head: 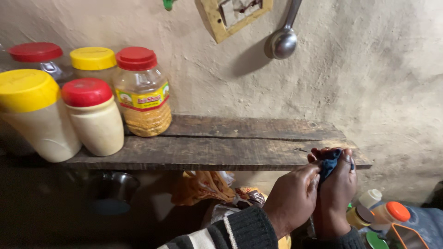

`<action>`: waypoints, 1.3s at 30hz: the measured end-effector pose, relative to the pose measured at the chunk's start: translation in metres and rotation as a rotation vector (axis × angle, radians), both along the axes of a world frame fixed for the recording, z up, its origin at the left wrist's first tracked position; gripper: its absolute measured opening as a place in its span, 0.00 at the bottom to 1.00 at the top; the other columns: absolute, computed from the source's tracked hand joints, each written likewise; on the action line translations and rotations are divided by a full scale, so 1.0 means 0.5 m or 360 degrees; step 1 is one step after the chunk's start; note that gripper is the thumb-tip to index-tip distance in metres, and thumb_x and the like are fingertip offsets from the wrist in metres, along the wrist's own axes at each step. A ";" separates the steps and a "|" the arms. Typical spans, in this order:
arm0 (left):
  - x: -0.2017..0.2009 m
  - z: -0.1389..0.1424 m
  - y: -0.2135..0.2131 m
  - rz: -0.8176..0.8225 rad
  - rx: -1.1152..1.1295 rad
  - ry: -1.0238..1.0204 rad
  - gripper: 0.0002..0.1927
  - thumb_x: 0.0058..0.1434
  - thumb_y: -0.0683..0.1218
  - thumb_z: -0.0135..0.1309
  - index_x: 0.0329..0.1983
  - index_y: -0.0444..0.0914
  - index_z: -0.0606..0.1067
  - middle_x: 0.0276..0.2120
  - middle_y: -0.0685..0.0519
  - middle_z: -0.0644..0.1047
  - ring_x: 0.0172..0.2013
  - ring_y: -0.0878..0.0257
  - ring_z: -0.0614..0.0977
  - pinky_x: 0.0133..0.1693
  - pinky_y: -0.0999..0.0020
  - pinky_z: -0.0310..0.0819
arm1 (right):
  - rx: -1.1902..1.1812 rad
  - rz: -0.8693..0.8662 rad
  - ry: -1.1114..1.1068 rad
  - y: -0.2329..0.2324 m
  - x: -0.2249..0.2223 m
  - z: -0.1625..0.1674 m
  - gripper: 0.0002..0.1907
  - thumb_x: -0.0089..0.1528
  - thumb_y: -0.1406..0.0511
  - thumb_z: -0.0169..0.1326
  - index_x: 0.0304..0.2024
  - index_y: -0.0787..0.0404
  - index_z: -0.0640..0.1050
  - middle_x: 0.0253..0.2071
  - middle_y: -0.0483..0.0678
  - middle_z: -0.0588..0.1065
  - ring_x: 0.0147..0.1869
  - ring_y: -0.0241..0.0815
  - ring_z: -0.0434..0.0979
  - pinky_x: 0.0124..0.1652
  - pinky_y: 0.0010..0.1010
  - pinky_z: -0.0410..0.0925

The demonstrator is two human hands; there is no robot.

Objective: The person wipes plastic storage jars, their lids, and a cooking oil bottle with a blue cloth on a wooden wall shelf. They lift each container, wipe its lid and body, and place it back on the shelf, also wiping small containers set on a nearby mat.

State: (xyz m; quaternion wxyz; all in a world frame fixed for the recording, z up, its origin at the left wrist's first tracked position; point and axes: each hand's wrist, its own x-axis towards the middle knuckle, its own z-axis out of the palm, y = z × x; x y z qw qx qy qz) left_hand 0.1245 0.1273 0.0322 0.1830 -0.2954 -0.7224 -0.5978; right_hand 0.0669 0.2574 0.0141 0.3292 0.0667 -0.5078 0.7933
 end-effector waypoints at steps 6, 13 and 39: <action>0.023 -0.015 -0.074 0.0039 -0.0095 0.0243 0.22 0.72 0.46 0.42 0.63 0.28 0.71 0.60 0.33 0.75 0.62 0.42 0.76 0.62 0.58 0.70 | -0.0188 0.0228 -0.0093 -0.070 0.001 0.038 0.16 0.74 0.53 0.45 0.52 0.59 0.68 0.49 0.50 0.72 0.51 0.49 0.79 0.52 0.53 0.75; 0.004 -0.020 -0.155 0.0177 -0.0131 0.0189 0.48 0.72 0.71 0.20 0.80 0.30 0.42 0.78 0.30 0.44 0.78 0.33 0.41 0.72 0.39 0.32 | -0.0250 0.0904 -0.0347 -0.236 0.039 0.059 0.29 0.67 0.49 0.42 0.68 0.50 0.65 0.60 0.45 0.74 0.56 0.45 0.78 0.49 0.45 0.75; 0.017 -0.009 -0.520 0.0854 -0.0217 0.0482 0.42 0.68 0.64 0.53 0.75 0.35 0.58 0.74 0.35 0.57 0.76 0.38 0.55 0.72 0.40 0.47 | 0.0016 0.0564 -0.0327 -0.446 -0.035 -0.021 0.13 0.69 0.59 0.52 0.50 0.59 0.77 0.40 0.46 0.79 0.35 0.33 0.78 0.28 0.24 0.69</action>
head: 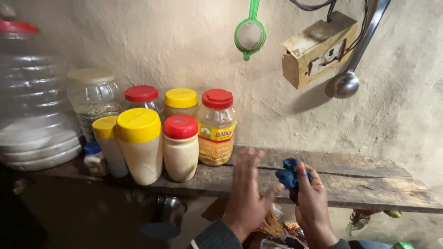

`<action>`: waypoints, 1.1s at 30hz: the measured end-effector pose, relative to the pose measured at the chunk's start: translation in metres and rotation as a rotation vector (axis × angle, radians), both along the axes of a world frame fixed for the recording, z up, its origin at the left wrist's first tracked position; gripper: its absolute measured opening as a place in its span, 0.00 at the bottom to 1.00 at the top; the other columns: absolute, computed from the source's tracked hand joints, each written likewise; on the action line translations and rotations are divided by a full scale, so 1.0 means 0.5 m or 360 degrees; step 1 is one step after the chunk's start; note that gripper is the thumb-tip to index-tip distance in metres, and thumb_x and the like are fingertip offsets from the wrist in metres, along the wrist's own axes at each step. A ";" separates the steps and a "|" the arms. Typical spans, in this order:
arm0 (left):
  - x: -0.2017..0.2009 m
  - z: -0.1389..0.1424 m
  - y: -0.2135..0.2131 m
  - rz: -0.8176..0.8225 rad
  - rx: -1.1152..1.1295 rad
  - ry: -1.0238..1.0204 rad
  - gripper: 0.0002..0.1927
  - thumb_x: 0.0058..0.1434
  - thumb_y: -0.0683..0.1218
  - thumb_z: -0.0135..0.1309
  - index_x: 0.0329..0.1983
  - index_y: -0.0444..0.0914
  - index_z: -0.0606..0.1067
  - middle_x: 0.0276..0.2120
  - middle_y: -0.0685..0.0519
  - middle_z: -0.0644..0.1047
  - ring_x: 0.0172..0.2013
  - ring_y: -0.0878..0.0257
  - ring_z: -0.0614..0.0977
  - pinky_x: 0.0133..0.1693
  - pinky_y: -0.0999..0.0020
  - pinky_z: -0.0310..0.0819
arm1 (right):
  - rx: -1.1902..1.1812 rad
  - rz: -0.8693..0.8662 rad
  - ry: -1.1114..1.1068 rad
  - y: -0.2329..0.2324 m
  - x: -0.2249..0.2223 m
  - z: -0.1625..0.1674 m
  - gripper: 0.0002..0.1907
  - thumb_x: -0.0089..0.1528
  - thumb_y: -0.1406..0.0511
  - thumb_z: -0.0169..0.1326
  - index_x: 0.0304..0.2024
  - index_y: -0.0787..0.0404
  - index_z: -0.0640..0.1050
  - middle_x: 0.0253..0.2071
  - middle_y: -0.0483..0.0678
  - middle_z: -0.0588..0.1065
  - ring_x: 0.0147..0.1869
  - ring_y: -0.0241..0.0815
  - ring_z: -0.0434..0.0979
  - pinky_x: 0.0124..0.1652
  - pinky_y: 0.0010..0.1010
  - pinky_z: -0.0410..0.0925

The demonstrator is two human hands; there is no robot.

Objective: The person wipes plastic storage jars, their lids, and a cooking oil bottle with a blue cloth on a wooden wall shelf. They lift each container, wipe its lid and body, and place it back on the shelf, also wiping small containers set on a nearby mat.

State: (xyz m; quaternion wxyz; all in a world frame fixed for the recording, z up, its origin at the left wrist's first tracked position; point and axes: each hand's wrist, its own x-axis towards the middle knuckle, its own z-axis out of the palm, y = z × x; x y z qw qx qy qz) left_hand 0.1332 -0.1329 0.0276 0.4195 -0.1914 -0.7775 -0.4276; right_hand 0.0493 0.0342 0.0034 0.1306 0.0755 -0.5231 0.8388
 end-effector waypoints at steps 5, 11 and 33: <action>-0.071 0.062 -0.064 0.0220 0.0206 0.0116 0.50 0.62 0.55 0.63 0.76 0.33 0.48 0.76 0.25 0.44 0.75 0.34 0.51 0.69 0.48 0.55 | -0.0079 -0.0082 -0.0210 0.018 0.011 -0.001 0.18 0.70 0.54 0.48 0.46 0.61 0.78 0.36 0.45 0.80 0.35 0.37 0.80 0.30 0.26 0.71; -0.163 0.136 -0.127 0.0500 0.0259 0.0422 0.58 0.55 0.50 0.70 0.77 0.32 0.44 0.73 0.25 0.47 0.74 0.32 0.51 0.72 0.45 0.48 | -0.0143 -0.0110 -0.0247 0.045 0.017 0.017 0.16 0.70 0.55 0.51 0.47 0.60 0.78 0.39 0.45 0.79 0.39 0.38 0.80 0.34 0.27 0.71; -0.273 0.181 -0.143 0.0916 0.0312 0.0029 0.58 0.43 0.46 0.74 0.73 0.34 0.53 0.64 0.34 0.61 0.63 0.40 0.65 0.65 0.51 0.61 | 0.0230 0.0503 0.0167 -0.120 -0.143 0.178 0.24 0.66 0.66 0.50 0.65 0.55 0.69 0.53 0.44 0.74 0.53 0.34 0.73 0.49 0.28 0.69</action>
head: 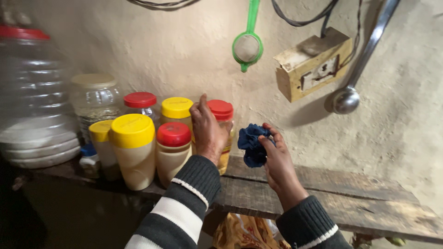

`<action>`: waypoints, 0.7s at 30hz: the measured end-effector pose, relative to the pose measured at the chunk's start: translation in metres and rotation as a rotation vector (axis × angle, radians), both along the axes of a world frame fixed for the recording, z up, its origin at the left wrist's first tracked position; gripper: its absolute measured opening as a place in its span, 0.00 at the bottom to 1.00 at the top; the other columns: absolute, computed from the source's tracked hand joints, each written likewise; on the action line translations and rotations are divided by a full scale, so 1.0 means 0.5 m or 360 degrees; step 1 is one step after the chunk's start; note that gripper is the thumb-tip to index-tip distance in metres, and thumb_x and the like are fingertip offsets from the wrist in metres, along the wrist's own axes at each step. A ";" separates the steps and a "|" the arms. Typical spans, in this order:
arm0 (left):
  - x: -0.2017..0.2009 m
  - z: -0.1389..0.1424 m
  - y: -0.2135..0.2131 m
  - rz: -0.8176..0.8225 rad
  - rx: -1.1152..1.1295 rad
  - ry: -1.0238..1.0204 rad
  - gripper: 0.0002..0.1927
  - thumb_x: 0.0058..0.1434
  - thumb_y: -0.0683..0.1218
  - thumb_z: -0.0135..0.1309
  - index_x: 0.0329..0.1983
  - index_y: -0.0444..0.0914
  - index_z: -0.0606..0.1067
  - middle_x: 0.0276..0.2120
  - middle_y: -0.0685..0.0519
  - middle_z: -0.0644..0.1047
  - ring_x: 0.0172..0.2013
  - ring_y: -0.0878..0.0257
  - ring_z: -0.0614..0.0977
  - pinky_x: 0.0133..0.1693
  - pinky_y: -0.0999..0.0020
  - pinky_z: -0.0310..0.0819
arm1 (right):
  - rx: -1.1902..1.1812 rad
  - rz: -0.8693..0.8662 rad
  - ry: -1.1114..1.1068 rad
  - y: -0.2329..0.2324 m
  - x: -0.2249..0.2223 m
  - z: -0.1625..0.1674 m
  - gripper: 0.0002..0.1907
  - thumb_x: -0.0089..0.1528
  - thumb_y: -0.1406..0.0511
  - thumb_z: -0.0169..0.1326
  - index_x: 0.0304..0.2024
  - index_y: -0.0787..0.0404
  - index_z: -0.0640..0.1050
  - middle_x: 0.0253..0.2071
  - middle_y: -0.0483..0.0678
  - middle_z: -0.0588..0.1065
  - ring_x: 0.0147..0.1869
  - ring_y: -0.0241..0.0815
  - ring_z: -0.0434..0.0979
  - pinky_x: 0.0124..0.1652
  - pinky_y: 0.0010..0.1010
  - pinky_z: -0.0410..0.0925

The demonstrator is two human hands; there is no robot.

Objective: The person wipes plastic storage jars, their lids, and a cooking oil bottle with a blue cloth on a wooden wall shelf. They lift each container, wipe its lid and body, and place it back on the shelf, also wiping small containers set on a nearby mat.

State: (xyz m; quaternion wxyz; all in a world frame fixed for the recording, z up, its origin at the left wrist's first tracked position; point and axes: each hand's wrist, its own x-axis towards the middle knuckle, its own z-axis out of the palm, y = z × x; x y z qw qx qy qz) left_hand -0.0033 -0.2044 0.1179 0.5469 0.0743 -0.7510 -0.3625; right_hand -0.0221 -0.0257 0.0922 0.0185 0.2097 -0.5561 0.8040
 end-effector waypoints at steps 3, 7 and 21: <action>0.006 0.012 -0.001 0.0047 -0.0050 -0.0150 0.61 0.41 0.48 0.76 0.73 0.35 0.52 0.63 0.35 0.62 0.62 0.39 0.63 0.62 0.47 0.58 | 0.0054 0.0029 0.0086 -0.023 -0.035 0.007 0.25 0.65 0.69 0.50 0.66 0.57 0.68 0.55 0.46 0.72 0.56 0.35 0.72 0.52 0.27 0.67; 0.019 0.028 0.001 0.0055 -0.0141 -0.0280 0.62 0.40 0.50 0.78 0.72 0.38 0.51 0.60 0.38 0.66 0.61 0.38 0.64 0.60 0.43 0.57 | 0.0144 0.0090 0.0089 -0.035 -0.054 0.008 0.27 0.64 0.71 0.48 0.67 0.58 0.67 0.56 0.47 0.73 0.56 0.36 0.73 0.53 0.27 0.67; 0.034 0.044 0.142 -0.0552 0.0022 0.0078 0.62 0.39 0.48 0.76 0.74 0.39 0.52 0.54 0.36 0.71 0.54 0.41 0.76 0.55 0.52 0.72 | 0.0005 0.0047 0.0241 0.117 -0.036 0.038 0.21 0.66 0.72 0.45 0.63 0.63 0.73 0.51 0.46 0.77 0.51 0.34 0.76 0.52 0.25 0.68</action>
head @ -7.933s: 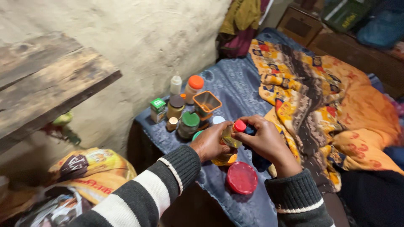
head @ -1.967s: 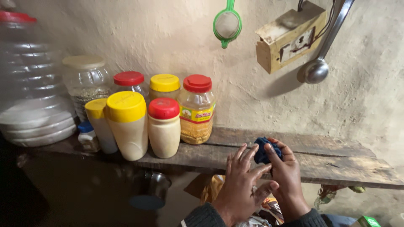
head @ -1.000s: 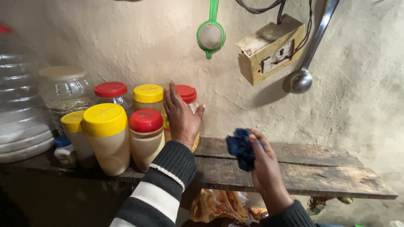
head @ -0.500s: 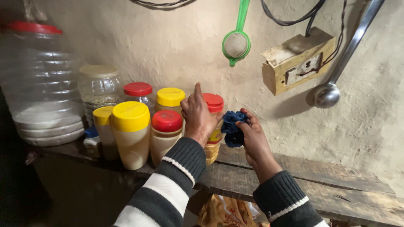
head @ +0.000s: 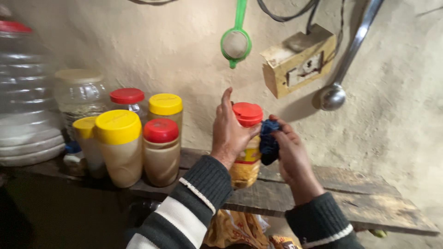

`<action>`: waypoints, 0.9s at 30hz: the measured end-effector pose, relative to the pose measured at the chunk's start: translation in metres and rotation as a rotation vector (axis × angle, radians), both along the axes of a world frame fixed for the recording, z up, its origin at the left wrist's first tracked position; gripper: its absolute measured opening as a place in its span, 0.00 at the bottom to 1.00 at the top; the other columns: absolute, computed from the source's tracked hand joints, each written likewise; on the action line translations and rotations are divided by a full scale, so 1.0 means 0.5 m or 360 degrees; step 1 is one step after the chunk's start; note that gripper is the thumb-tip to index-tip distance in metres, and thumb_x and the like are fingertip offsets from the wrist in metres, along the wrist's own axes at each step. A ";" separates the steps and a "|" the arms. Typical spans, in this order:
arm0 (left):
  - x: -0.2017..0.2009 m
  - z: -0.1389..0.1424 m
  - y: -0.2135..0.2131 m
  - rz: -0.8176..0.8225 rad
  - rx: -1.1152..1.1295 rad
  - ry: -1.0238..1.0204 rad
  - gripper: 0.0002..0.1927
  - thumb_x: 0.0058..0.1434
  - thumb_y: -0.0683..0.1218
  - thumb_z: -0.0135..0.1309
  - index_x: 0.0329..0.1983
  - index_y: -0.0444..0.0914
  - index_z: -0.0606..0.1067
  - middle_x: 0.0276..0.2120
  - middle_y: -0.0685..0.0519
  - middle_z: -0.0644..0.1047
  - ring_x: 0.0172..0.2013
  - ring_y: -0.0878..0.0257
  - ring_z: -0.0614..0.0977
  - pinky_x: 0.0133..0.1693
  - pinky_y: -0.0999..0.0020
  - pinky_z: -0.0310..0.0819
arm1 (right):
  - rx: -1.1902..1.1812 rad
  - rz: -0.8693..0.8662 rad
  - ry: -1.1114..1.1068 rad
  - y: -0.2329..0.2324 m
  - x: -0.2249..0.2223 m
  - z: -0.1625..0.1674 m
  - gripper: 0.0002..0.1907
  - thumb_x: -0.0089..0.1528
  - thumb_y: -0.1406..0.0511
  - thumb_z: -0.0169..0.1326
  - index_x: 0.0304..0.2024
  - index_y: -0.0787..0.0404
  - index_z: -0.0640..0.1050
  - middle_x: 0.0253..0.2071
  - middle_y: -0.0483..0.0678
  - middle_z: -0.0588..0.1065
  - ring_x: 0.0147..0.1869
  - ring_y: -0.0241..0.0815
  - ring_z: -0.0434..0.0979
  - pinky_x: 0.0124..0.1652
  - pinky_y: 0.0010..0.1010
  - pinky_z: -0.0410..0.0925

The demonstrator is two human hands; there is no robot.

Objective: The person wipes plastic storage jars, their lids, and a cooking oil bottle with a blue cloth on a wooden wall shelf. They lift each container, wipe its lid and body, and place it back on the shelf, also wiping small containers set on a nearby mat.

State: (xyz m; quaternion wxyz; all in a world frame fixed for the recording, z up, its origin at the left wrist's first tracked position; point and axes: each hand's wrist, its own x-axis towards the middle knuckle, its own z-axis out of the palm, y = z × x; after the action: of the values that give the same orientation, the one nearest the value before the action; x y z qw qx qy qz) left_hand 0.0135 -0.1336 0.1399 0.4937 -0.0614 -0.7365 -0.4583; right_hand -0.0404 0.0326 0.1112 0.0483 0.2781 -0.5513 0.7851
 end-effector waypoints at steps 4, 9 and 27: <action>-0.009 -0.018 0.104 -0.0207 0.0006 0.0102 0.60 0.42 0.50 0.76 0.73 0.37 0.53 0.53 0.37 0.73 0.54 0.42 0.77 0.55 0.53 0.73 | 0.0025 -0.0153 -0.0072 0.113 0.033 0.018 0.21 0.67 0.71 0.43 0.61 0.64 0.74 0.48 0.46 0.79 0.46 0.34 0.77 0.46 0.25 0.70; -0.023 -0.026 0.242 -0.0422 0.0017 0.0125 0.59 0.41 0.50 0.76 0.73 0.36 0.53 0.54 0.37 0.72 0.54 0.43 0.77 0.55 0.54 0.74 | -0.0013 -0.0354 -0.0132 0.243 0.084 0.027 0.22 0.67 0.71 0.43 0.62 0.65 0.75 0.47 0.48 0.79 0.46 0.34 0.78 0.44 0.25 0.71; -0.070 -0.022 0.475 -0.0713 -0.0130 0.0058 0.68 0.43 0.58 0.75 0.75 0.28 0.45 0.57 0.34 0.72 0.56 0.44 0.79 0.55 0.56 0.76 | -0.0087 -0.0686 -0.0043 0.517 0.072 0.086 0.22 0.66 0.69 0.47 0.62 0.60 0.65 0.49 0.52 0.77 0.47 0.40 0.80 0.44 0.29 0.74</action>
State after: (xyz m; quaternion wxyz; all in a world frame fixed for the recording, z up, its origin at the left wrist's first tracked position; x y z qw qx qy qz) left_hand -0.0216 0.1039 0.1287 0.3900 -0.2516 -0.7134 -0.5250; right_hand -0.0043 0.2911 0.1542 0.2152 0.1419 -0.5771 0.7749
